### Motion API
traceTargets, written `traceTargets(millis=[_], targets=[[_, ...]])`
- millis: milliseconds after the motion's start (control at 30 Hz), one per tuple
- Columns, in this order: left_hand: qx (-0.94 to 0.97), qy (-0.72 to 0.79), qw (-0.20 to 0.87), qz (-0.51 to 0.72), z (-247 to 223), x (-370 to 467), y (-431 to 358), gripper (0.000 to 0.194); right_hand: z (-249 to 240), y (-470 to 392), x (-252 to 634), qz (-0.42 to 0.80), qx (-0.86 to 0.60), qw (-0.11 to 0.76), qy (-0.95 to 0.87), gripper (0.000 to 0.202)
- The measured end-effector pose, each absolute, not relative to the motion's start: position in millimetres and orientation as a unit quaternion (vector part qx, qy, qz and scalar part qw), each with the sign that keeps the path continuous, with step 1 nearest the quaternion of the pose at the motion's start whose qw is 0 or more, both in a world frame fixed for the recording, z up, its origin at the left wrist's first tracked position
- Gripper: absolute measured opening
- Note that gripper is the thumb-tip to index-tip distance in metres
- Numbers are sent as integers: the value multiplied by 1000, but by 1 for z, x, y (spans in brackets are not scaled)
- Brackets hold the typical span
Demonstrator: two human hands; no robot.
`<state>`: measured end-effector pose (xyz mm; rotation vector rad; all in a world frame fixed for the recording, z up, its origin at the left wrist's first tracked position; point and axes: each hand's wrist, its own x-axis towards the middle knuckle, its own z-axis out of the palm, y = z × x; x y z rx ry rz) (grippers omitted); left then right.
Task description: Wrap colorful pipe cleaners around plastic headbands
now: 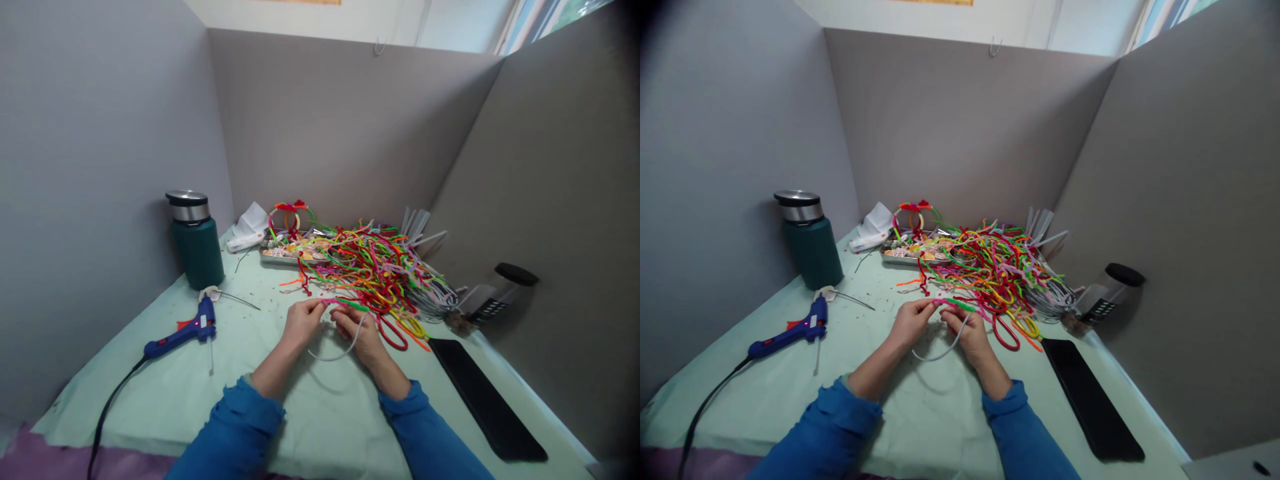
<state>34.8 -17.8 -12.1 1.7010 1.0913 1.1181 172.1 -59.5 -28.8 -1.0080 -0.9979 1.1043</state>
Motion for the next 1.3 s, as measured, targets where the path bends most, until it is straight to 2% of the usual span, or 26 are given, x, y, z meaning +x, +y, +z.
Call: traceTargets(millis=[133,400,767,900,1067,1300], targets=[[636,460,441,435,-17,34,-12,39,-29,-56,171,469,-454,633,-417,25],[582,491,508,402,-17,34,-11,38,-28,-57,171,455,-436,649,-426,31],[602,425,621,266,-8,34,-20,36,-26,-60,187,515,-423,593,-452,29],[633,404,614,242,-13,32,-21,35,-21,-62,189,522,-422,555,-491,31],[685,378,571,248,-13,31,-23,37,-15,-64,182,491,-427,559,-514,14],[741,347,510,266,-12,33,-23,28,-16,-61,182,433,-457,613,-478,27]])
